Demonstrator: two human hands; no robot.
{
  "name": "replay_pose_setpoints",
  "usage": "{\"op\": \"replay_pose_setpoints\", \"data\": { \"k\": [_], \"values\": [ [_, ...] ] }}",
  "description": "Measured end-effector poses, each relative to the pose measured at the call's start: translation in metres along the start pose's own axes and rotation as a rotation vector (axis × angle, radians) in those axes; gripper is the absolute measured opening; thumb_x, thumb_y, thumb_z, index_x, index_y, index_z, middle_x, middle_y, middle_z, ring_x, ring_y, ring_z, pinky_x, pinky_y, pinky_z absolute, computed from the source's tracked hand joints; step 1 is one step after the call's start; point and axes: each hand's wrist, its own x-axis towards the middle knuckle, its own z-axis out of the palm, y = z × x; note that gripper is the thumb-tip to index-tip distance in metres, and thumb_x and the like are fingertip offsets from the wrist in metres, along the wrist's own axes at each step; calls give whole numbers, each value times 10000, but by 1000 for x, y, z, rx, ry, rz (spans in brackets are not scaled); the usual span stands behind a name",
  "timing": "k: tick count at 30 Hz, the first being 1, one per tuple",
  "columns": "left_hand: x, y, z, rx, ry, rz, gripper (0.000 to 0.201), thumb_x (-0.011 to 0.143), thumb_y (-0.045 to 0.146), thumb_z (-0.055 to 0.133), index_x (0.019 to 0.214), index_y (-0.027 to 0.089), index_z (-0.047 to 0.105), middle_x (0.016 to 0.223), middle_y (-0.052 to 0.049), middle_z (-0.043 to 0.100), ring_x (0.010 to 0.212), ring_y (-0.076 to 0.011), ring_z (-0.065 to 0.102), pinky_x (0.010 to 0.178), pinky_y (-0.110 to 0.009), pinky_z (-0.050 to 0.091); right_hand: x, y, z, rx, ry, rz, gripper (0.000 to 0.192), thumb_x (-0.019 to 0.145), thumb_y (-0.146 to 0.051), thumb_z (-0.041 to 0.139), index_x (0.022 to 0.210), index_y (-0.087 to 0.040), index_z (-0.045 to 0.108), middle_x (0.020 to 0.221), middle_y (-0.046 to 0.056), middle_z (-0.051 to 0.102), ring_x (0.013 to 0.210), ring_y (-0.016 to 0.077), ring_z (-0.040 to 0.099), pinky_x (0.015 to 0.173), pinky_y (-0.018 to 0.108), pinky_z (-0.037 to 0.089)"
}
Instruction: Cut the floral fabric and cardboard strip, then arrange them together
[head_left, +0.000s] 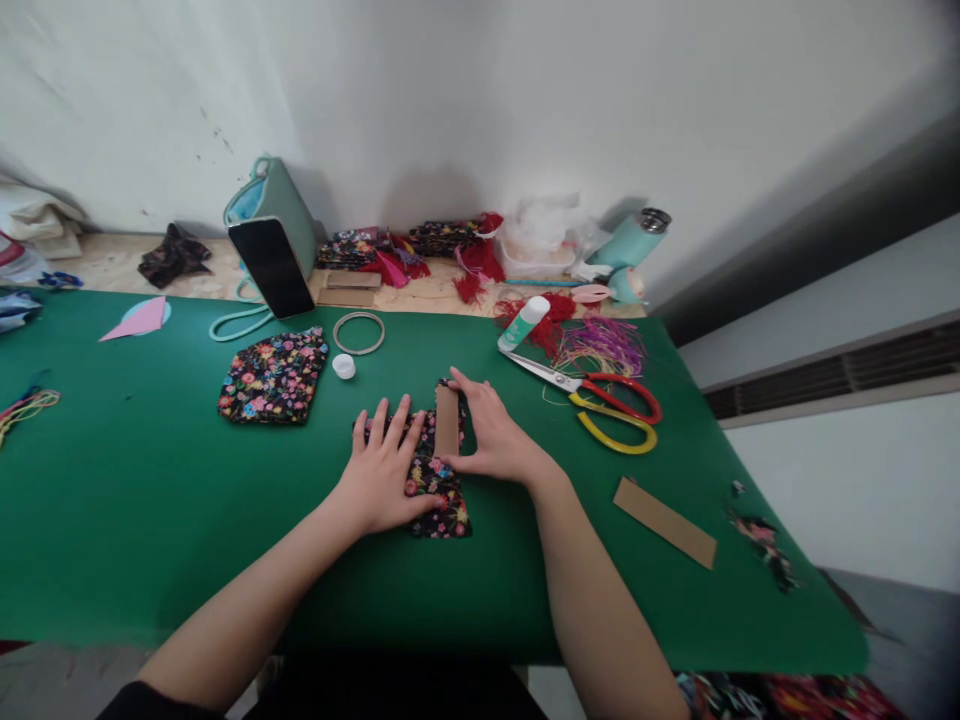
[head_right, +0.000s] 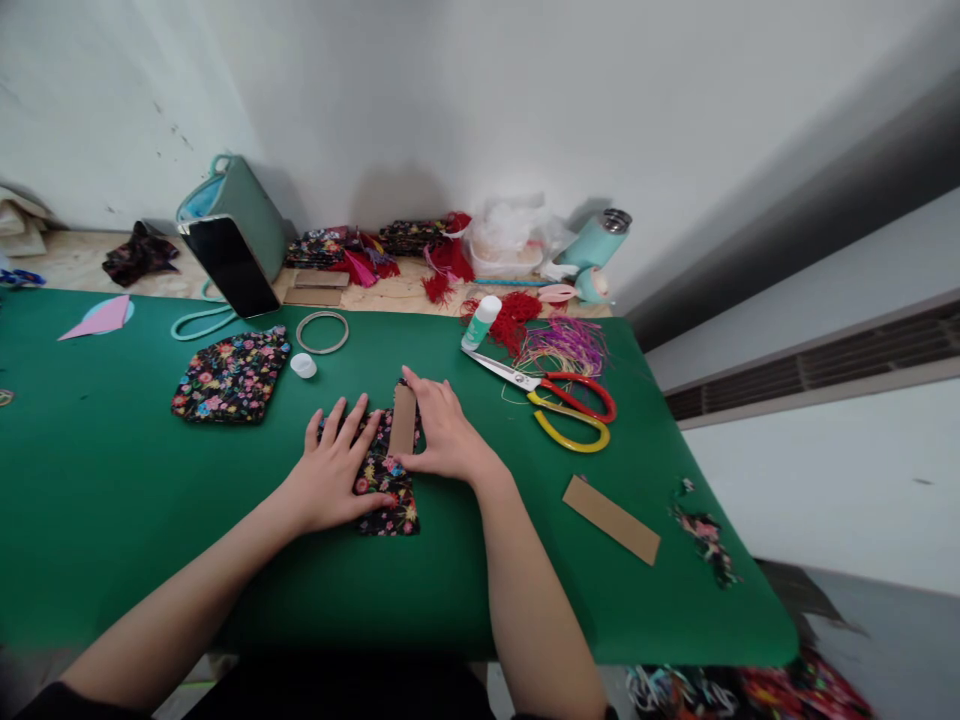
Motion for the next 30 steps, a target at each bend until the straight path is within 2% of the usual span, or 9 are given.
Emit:
{"op": "replay_pose_setpoints", "data": {
  "k": [7, 13, 17, 24, 30],
  "values": [
    [1, 1, -2, 7, -22, -11, 1060, 708, 785, 489, 1504, 147, 201, 1588, -141, 77, 1434, -412, 62, 1119, -581, 30, 2, 0, -1, 23, 35, 0, 1143, 663, -279, 757, 1502, -275, -20, 1377, 137, 409, 1311, 333, 355, 1105, 587, 255],
    [0, 2, -1, 14, -16, -8, 1062, 704, 783, 496, 1504, 148, 203, 1587, -144, 80, 1434, -411, 66, 1119, -580, 37, 2, 3, 1, 19, 22, -4, 1164, 671, -277, 749, 1498, -287, -70, 1402, 129, 386, 1334, 328, 342, 1139, 602, 149],
    [0, 1, 1, 18, 8, 3, 1055, 706, 781, 495, 1502, 151, 212, 1586, -146, 93, 1431, -415, 79, 1118, -579, 39, 2, 2, 1, 28, 11, -5, 1157, 682, -267, 732, 1493, -306, -92, 1403, 124, 384, 1339, 324, 341, 1134, 619, 135],
    [0, 0, 1, 21, 11, -1, 1062, 698, 778, 511, 1502, 150, 214, 1585, -144, 96, 1431, -411, 80, 1118, -575, 39, 2, -1, -2, 46, 23, 10, 1139, 686, -254, 734, 1492, -320, -68, 1384, 124, 381, 1325, 326, 336, 1100, 574, 277],
    [0, 0, 1, 20, 16, 2, 1061, 698, 773, 514, 1503, 152, 211, 1586, -142, 93, 1431, -413, 81, 1117, -573, 40, 3, 1, -2, 31, -2, 15, 1150, 696, -261, 724, 1484, -327, -111, 1402, 124, 376, 1341, 343, 329, 1120, 623, 171]
  ]
}}
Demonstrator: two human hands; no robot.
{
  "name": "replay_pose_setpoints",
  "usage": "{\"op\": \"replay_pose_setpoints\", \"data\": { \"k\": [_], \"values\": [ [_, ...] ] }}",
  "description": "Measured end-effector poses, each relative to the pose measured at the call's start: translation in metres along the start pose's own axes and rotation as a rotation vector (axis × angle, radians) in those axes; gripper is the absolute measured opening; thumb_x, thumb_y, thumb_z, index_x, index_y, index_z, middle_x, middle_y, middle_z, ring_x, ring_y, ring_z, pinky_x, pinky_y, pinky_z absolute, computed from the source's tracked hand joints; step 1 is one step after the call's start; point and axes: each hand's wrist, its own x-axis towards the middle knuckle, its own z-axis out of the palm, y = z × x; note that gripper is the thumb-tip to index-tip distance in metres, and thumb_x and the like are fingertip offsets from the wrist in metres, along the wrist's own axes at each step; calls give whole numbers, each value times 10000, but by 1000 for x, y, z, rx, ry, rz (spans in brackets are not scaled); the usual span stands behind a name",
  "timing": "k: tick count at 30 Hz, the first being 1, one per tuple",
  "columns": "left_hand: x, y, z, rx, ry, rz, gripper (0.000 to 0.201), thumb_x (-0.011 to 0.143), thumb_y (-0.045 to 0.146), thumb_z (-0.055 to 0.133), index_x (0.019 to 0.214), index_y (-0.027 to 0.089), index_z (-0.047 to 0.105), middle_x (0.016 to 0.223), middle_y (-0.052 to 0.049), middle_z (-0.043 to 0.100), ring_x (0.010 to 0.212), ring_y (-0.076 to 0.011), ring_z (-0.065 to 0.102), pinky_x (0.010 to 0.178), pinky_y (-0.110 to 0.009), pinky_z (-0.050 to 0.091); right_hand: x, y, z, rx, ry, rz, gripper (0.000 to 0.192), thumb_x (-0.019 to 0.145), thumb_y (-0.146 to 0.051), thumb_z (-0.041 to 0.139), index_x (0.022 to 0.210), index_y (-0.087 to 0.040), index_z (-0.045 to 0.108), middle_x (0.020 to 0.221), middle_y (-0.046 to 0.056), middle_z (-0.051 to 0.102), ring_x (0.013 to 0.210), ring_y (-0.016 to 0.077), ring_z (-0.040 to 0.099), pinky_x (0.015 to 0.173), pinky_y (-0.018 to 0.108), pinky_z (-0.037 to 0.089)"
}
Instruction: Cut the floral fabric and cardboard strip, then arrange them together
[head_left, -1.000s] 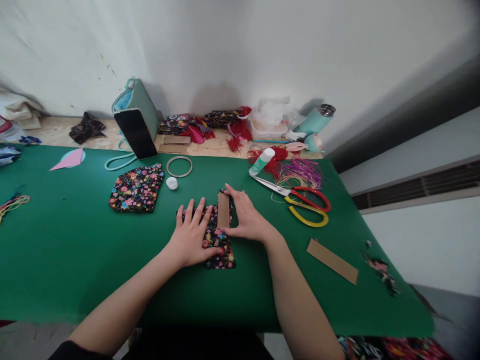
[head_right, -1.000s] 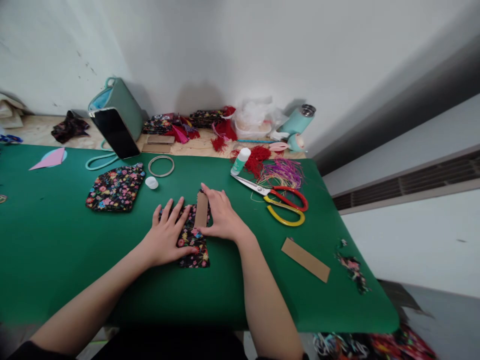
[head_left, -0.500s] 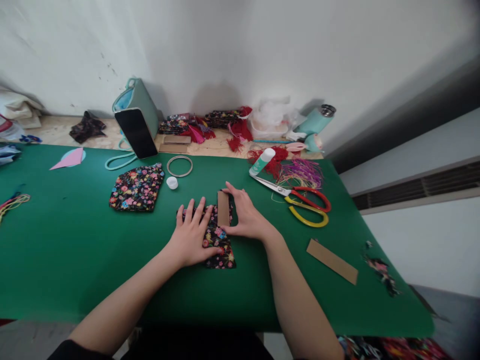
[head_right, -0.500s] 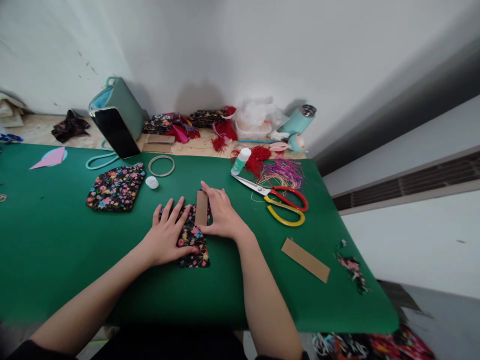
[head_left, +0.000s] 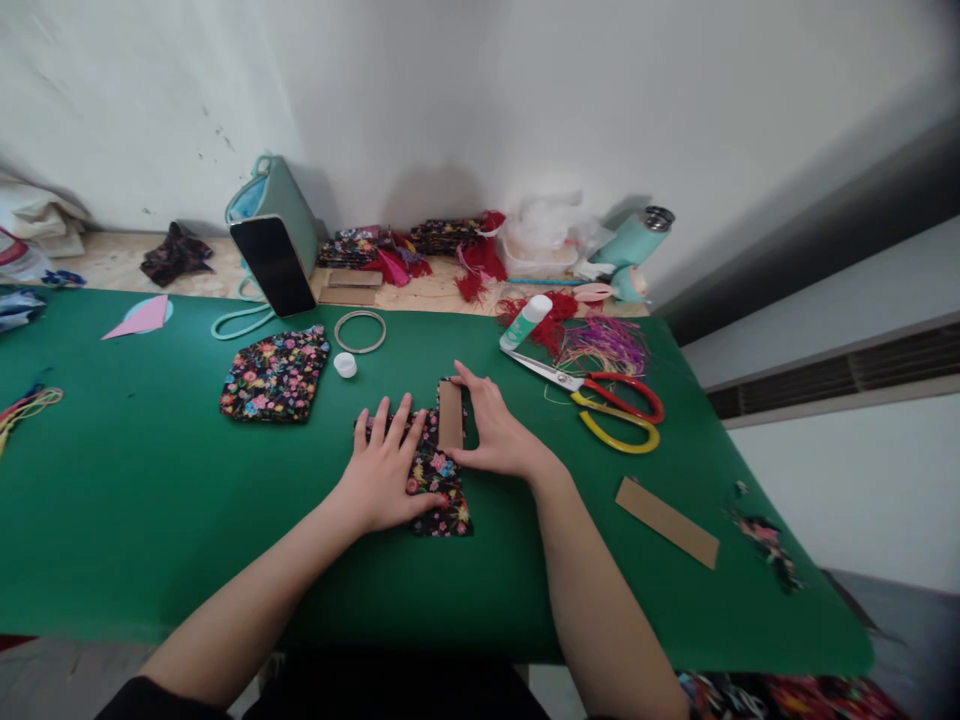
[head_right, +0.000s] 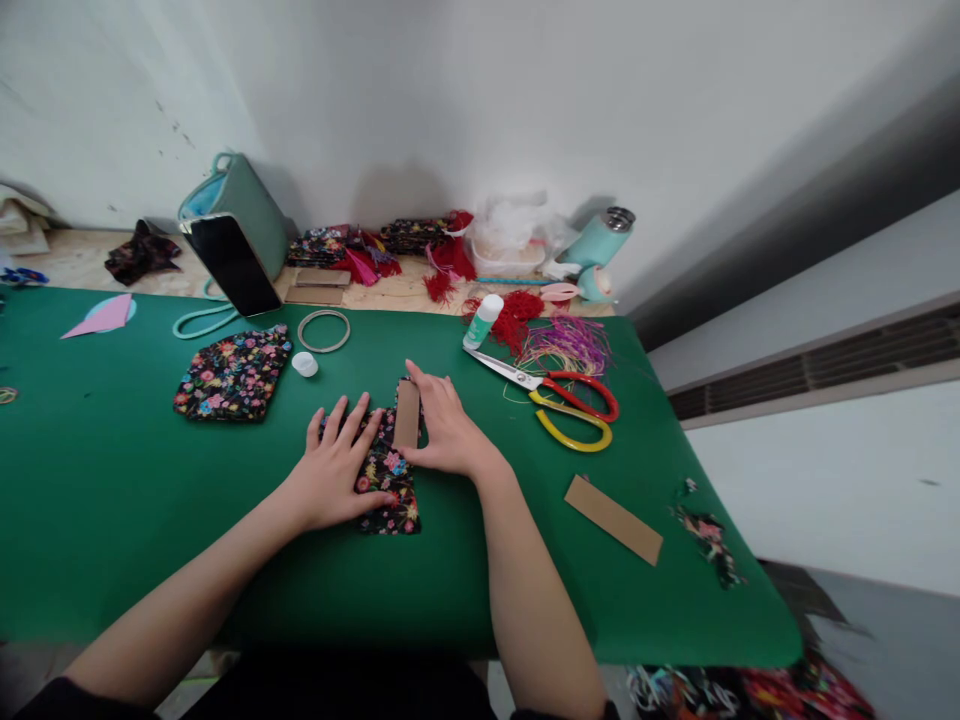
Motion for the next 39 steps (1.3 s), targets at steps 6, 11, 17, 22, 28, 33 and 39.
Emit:
{"op": "replay_pose_setpoints", "data": {
  "k": [6, 11, 17, 22, 28, 33, 39],
  "values": [
    [1, -1, 1, 2, -7, 3, 1058, 704, 776, 500, 1503, 146, 210, 1586, -146, 97, 1430, -414, 80, 1117, -576, 35, -1, 0, -1, 21, 6, 2, 1132, 703, -273, 727, 1487, -329, -86, 1426, 121, 358, 1346, 337, 326, 1122, 616, 182],
    [0, -1, 3, 9, 14, 9, 1058, 704, 778, 497, 1504, 149, 209, 1586, -146, 101, 1430, -412, 78, 1119, -574, 29, -2, -1, -1, 51, 23, 7, 1118, 704, -265, 726, 1491, -327, -66, 1438, 121, 344, 1351, 331, 313, 1101, 594, 268],
    [-1, 0, 4, 18, 19, 10, 1063, 702, 785, 491, 1503, 144, 210, 1585, -152, 102, 1429, -413, 75, 1118, -576, 29, -2, 2, -2, 44, 13, 14, 1133, 704, -298, 733, 1491, -309, -82, 1437, 135, 328, 1358, 339, 301, 1116, 607, 221],
    [-1, 0, 3, 18, 24, 10, 1060, 706, 792, 476, 1504, 147, 208, 1584, -151, 107, 1428, -413, 82, 1118, -575, 35, -3, 2, -3, 86, 94, 20, 1099, 743, -381, 715, 1487, -336, -93, 1510, 127, 233, 1385, 332, 256, 1108, 589, 260],
    [0, -1, 3, 8, 24, 9, 1053, 704, 787, 480, 1500, 147, 223, 1583, -153, 118, 1426, -415, 90, 1116, -575, 35, -3, 1, -3, 67, 28, 14, 1145, 718, -330, 736, 1489, -334, -110, 1508, 122, 264, 1373, 334, 290, 1104, 583, 281],
    [-1, 0, 2, 6, 22, 9, 1044, 707, 771, 492, 1500, 149, 221, 1583, -152, 121, 1428, -412, 90, 1119, -570, 28, -1, 2, -1, 29, -9, 21, 1221, 682, -410, 776, 1484, -335, -142, 1501, 126, 288, 1388, 353, 282, 1127, 638, 158],
    [-1, 0, 2, 8, 22, 12, 1048, 708, 771, 493, 1502, 146, 215, 1584, -154, 113, 1429, -412, 84, 1119, -570, 29, -3, 3, -4, 61, -25, 12, 1174, 696, -386, 754, 1489, -333, -111, 1485, 122, 305, 1391, 340, 278, 1127, 636, 148]
  ]
}}
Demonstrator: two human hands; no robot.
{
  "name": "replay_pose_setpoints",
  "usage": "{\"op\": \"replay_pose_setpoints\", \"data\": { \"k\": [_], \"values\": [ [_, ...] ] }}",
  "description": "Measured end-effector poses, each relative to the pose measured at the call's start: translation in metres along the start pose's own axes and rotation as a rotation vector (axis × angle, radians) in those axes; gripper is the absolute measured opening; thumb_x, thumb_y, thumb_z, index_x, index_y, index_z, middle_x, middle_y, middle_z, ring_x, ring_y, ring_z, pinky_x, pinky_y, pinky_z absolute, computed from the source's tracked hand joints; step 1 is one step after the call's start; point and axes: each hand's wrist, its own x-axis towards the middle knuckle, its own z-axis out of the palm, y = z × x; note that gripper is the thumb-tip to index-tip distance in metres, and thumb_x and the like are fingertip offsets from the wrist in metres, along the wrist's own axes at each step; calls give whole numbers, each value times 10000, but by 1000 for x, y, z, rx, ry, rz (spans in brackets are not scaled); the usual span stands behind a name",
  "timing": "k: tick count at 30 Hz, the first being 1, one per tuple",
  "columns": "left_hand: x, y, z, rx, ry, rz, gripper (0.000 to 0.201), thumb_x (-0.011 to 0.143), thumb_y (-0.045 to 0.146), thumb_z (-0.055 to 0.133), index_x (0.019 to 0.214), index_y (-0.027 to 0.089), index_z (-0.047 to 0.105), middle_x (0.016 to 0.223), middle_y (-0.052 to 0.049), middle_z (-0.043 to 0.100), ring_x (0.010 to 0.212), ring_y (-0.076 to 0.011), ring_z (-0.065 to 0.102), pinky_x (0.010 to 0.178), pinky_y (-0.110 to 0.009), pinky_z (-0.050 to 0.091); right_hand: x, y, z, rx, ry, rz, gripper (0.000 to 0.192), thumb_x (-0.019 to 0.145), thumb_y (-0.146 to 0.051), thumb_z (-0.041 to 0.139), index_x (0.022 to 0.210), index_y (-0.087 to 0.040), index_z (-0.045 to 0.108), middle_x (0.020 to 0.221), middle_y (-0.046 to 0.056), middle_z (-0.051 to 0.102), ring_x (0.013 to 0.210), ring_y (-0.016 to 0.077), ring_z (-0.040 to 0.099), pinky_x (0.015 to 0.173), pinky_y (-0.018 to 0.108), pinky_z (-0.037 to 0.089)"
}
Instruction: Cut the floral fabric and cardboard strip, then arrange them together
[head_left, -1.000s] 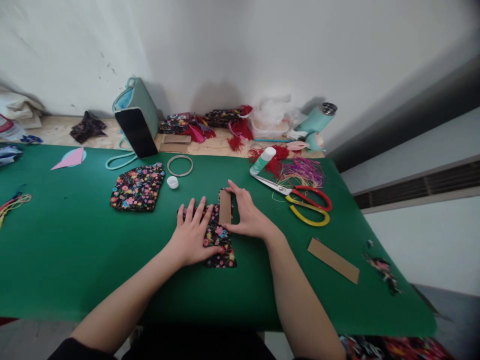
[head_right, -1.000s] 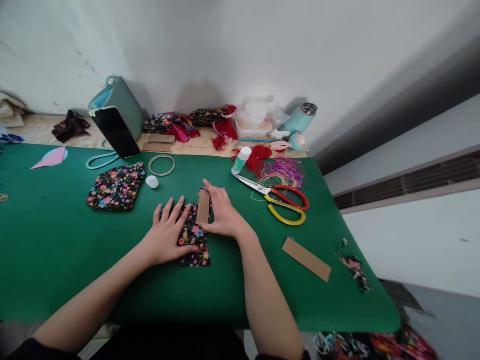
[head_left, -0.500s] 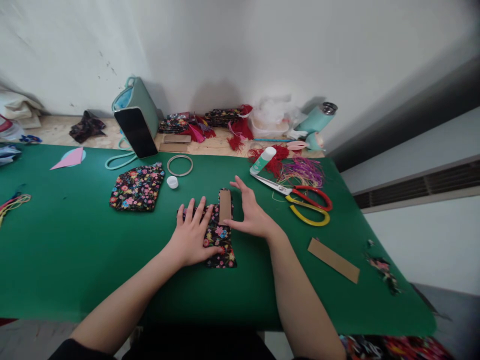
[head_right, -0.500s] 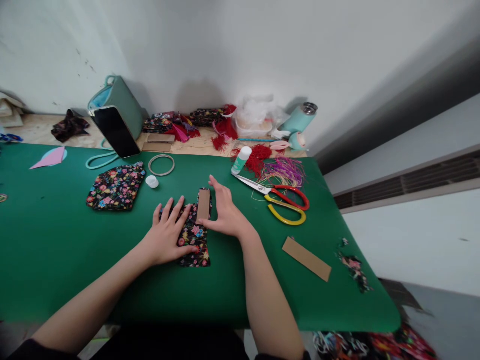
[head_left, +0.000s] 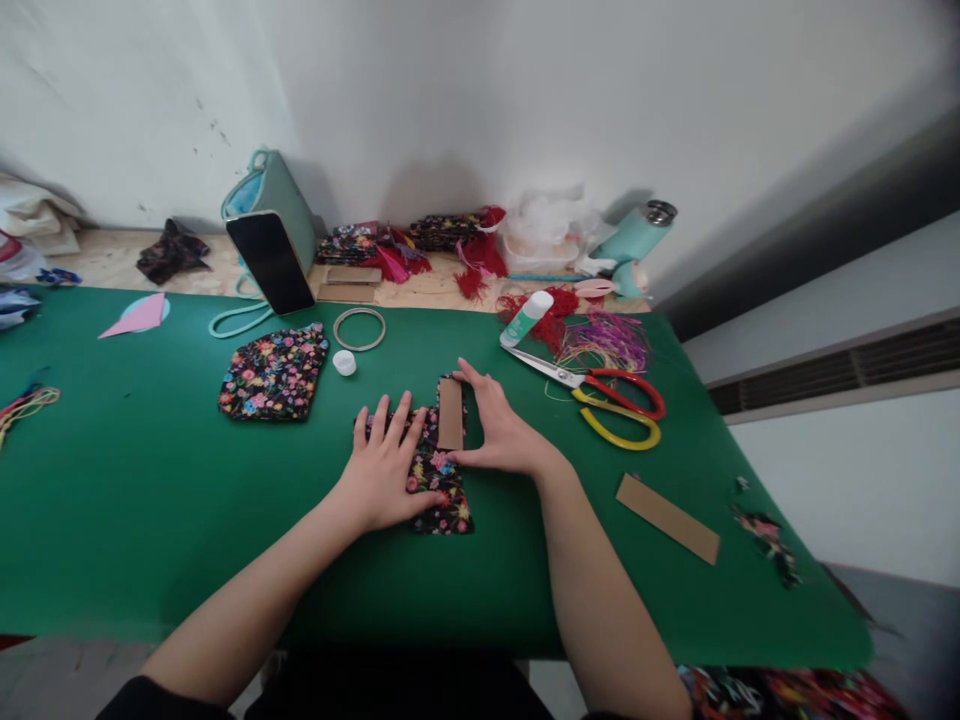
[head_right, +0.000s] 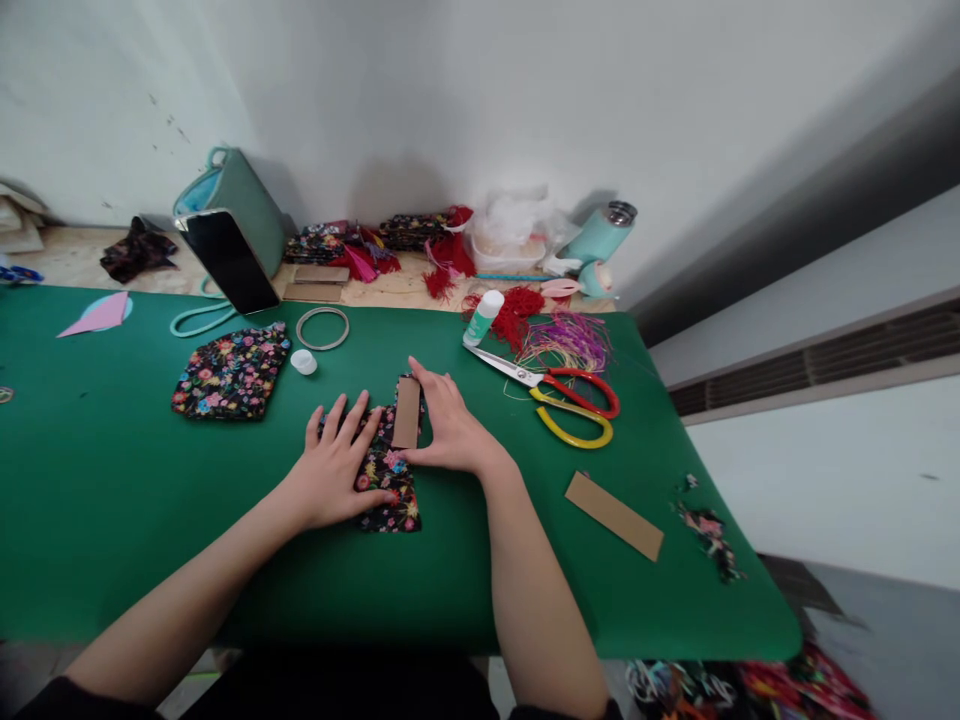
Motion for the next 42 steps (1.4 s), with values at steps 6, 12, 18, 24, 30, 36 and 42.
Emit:
{"op": "replay_pose_setpoints", "data": {
  "k": [6, 12, 18, 24, 30, 36, 42],
  "values": [
    [0, 0, -2, -6, -25, -10, 1052, 707, 779, 488, 1504, 152, 208, 1585, -150, 106, 1430, -411, 80, 1117, -573, 38, -1, 2, -4, 76, 131, 38, 1014, 778, -279, 638, 1497, -313, -76, 1457, 130, 346, 1364, 304, 318, 1107, 590, 254],
    [1, 0, -2, -12, -26, -11, 1053, 707, 787, 474, 1502, 147, 214, 1584, -151, 116, 1428, -413, 82, 1118, -573, 27, -1, 2, -3, 40, 69, 12, 1051, 740, -308, 689, 1503, -295, -34, 1414, 137, 397, 1331, 313, 362, 1103, 584, 266],
    [0, -1, -1, -10, 2, 7, 1043, 709, 773, 484, 1497, 138, 229, 1580, -160, 130, 1426, -420, 79, 1115, -585, 5, 0, 3, 2, -69, -3, -24, 1138, 704, -382, 733, 1499, -311, -78, 1478, 125, 340, 1386, 332, 299, 1134, 618, 128],
    [-3, 23, -14, -39, 41, -164, 873, 832, 651, 407, 1478, 79, 273, 1564, -169, 190, 1338, -400, 288, 1080, -574, 191, 2, -2, -2, -71, 26, -8, 1116, 694, -319, 745, 1503, -312, -24, 1406, 123, 416, 1311, 333, 381, 1088, 591, 273],
    [-9, 43, -4, 10, 23, -174, 819, 859, 621, 380, 1447, 52, 340, 1512, -204, 306, 1368, -430, 239, 1089, -609, 177, 2, -5, -5, -41, 47, 50, 1151, 642, -322, 782, 1504, -319, 18, 1308, 107, 458, 1217, 336, 445, 1029, 555, 376],
    [-3, 18, -2, -10, -15, -1, 850, 819, 619, 473, 1480, 119, 287, 1561, -165, 203, 1421, -427, 120, 1123, -613, 88, -2, 1, -6, 5, 220, 115, 1158, 663, -389, 773, 1506, -286, -14, 1301, 122, 439, 1221, 334, 440, 1055, 552, 350],
    [10, -20, -26, -195, -120, 495, 754, 771, 553, 575, 1442, 278, 369, 1555, -44, 263, 1445, -305, 164, 1166, -534, 21, -2, 1, -7, 7, 454, 178, 1151, 682, -514, 740, 1492, -245, -33, 1316, 151, 427, 1231, 332, 421, 1061, 573, 332]
  ]
}}
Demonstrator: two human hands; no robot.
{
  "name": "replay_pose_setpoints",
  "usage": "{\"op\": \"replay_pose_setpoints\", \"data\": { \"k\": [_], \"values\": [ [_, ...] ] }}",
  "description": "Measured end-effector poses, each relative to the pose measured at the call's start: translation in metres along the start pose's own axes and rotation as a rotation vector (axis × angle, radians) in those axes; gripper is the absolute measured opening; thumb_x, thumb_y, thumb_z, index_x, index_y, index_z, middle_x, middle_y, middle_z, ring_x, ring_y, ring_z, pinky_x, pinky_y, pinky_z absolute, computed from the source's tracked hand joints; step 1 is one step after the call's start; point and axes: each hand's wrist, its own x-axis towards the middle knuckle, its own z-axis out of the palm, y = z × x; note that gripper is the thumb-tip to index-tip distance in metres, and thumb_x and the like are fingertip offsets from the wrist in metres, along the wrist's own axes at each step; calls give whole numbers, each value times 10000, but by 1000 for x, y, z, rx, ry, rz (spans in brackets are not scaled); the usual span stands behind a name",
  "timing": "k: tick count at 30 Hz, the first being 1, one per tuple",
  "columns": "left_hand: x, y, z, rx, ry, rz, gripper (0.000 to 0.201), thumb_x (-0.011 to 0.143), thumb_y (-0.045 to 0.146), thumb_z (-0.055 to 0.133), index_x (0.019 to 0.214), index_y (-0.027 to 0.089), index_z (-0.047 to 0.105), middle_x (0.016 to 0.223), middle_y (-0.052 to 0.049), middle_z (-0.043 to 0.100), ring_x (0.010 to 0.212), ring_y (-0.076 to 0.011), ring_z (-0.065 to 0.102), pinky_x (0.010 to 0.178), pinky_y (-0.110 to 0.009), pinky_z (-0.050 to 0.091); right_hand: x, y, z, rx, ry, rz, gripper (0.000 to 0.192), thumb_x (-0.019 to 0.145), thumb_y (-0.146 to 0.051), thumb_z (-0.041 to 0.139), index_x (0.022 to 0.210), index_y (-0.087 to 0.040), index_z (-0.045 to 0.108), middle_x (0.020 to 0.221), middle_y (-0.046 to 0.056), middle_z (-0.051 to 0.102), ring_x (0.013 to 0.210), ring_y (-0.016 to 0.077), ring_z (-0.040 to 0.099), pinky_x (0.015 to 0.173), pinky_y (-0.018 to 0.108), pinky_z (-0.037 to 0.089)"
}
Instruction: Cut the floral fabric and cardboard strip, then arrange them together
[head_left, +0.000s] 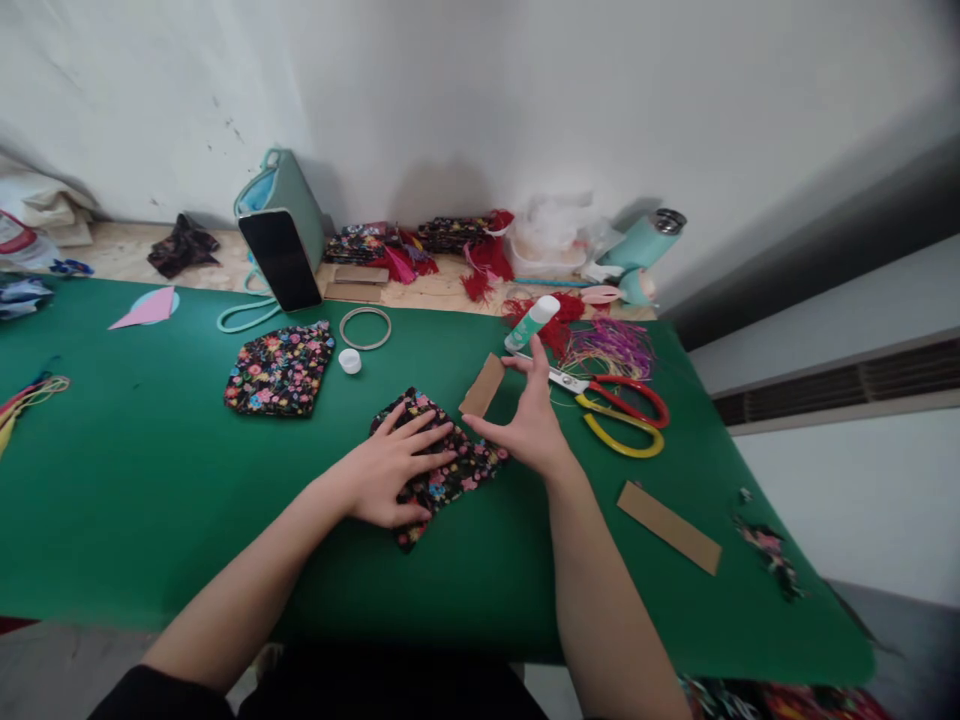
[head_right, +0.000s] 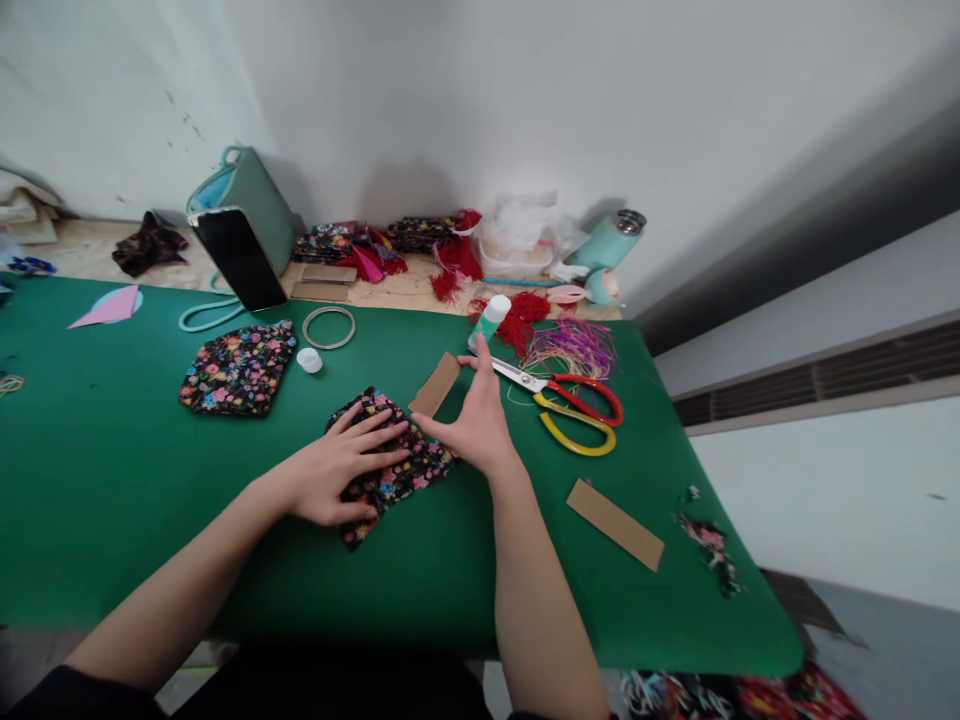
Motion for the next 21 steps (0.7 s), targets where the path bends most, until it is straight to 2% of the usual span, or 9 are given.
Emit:
{"op": "replay_pose_setpoints", "data": {
  "k": [2, 5, 7, 8, 10, 14, 16, 18, 21],
  "values": [
    [2, 3, 0, 7, 54, -65, 753, 814, 589, 510, 1460, 242, 337, 1551, -70, 271, 1443, -290, 181, 1172, -512, 41, 0, -2, -1, 19, 12, -16, 1138, 687, -537, 730, 1489, -247, -23, 1318, 152, 423, 1234, 329, 422, 1066, 566, 330],
    [9, 17, 14, 91, 209, -409, 787, 880, 562, 410, 1492, 104, 224, 1544, -160, 260, 1429, -313, 211, 1165, -510, 93, -1, -4, -2, 65, 15, -11, 1139, 673, -528, 744, 1489, -256, -3, 1313, 143, 424, 1233, 328, 429, 1076, 548, 329],
    [13, 24, 25, 153, 245, -599, 867, 852, 578, 454, 1475, 19, 228, 1533, -237, 228, 1421, -384, 186, 1152, -539, 94, -1, -5, -3, 93, 17, 26, 1141, 665, -508, 754, 1490, -254, 8, 1306, 142, 430, 1219, 326, 444, 1069, 538, 342],
    [14, 25, 28, 169, 241, -638, 900, 836, 602, 468, 1465, -1, 244, 1535, -258, 196, 1422, -408, 158, 1149, -543, 95, -1, -6, -3, 105, 18, 49, 1143, 661, -503, 758, 1491, -252, 14, 1300, 143, 436, 1207, 325, 454, 1062, 535, 350],
    [14, 19, 30, 178, 211, -604, 938, 821, 641, 469, 1465, -2, 243, 1549, -256, 143, 1432, -405, 113, 1153, -520, 106, -1, -6, -4, 125, 22, 84, 1144, 654, -502, 762, 1491, -247, 25, 1291, 144, 450, 1186, 323, 469, 1051, 532, 359],
    [11, -11, 16, 150, 87, -242, 934, 781, 728, 449, 1502, 182, 217, 1581, -114, 158, 1447, -351, 105, 1163, -502, 110, -1, -6, -3, 131, 35, 71, 1157, 641, -517, 767, 1490, -264, 23, 1274, 128, 459, 1171, 312, 480, 1042, 533, 364],
    [8, -24, 6, 153, 57, -105, 936, 750, 765, 457, 1492, 235, 251, 1575, -94, 196, 1443, -345, 138, 1163, -524, 87, -1, -7, -3, 109, 46, 50, 1168, 634, -506, 778, 1492, -267, 22, 1261, 124, 456, 1178, 307, 471, 1041, 538, 365],
    [4, -30, -2, 169, 157, -167, 902, 783, 731, 457, 1479, 184, 283, 1556, -140, 235, 1427, -354, 188, 1154, -532, 136, -2, -7, -4, 87, 61, 42, 1169, 638, -486, 784, 1495, -264, 21, 1255, 126, 451, 1187, 306, 460, 1044, 543, 361],
    [-4, -32, -10, 140, 342, -404, 573, 929, 454, 404, 1388, 111, 426, 1374, -181, 479, 1276, -317, 435, 1064, -473, 353, -3, -9, -7, 76, 82, 66, 1158, 651, -466, 779, 1498, -249, 21, 1254, 133, 449, 1196, 308, 453, 1056, 539, 353]
  ]
}}
